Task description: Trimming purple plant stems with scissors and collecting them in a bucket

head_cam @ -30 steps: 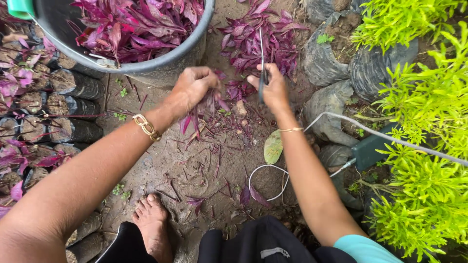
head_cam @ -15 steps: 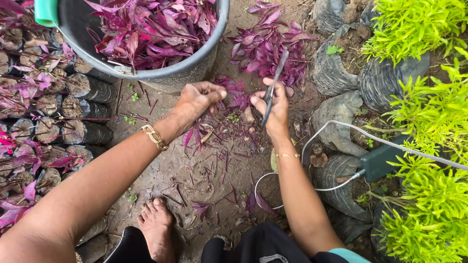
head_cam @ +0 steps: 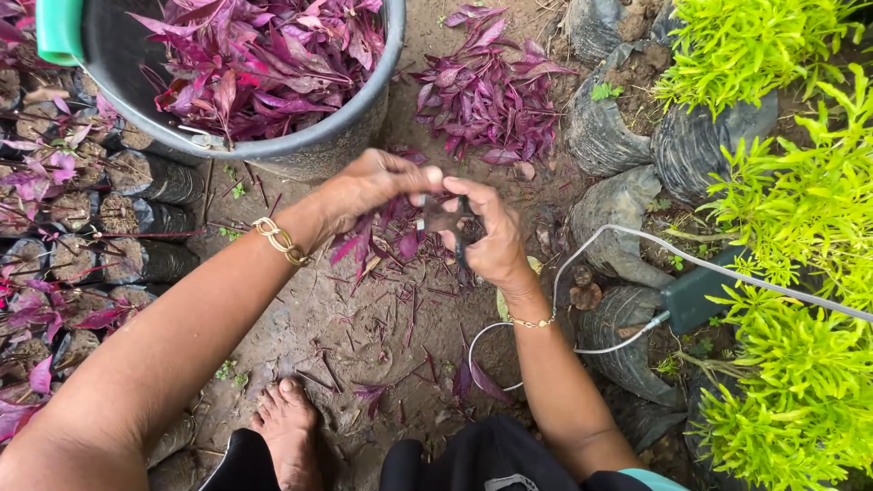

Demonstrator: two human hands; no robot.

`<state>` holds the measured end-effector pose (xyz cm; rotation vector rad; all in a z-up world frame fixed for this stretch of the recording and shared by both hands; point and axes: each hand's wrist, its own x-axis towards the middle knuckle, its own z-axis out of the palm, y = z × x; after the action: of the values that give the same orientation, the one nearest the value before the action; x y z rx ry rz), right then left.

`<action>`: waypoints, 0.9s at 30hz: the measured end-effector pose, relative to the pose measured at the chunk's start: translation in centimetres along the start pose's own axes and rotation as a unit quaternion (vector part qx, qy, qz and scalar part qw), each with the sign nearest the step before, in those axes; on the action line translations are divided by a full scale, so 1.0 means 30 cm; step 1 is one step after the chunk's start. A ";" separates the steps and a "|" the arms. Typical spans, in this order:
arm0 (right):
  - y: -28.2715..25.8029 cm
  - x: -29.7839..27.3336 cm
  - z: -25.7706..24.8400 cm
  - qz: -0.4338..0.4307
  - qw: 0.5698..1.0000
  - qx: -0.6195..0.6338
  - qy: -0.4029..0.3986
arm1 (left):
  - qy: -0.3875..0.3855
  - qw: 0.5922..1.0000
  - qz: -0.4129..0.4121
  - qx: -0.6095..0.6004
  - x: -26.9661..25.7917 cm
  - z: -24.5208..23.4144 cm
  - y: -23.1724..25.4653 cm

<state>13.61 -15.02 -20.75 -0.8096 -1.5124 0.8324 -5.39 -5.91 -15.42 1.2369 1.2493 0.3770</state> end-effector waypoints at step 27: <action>-0.053 0.082 -0.007 0.162 0.963 0.195 0.090 | 0.051 0.985 0.151 0.071 -0.128 0.047 0.042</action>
<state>13.55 -13.69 -18.13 -0.8202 -1.0207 1.2194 -5.05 -9.18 -12.66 1.5531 1.1926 0.5854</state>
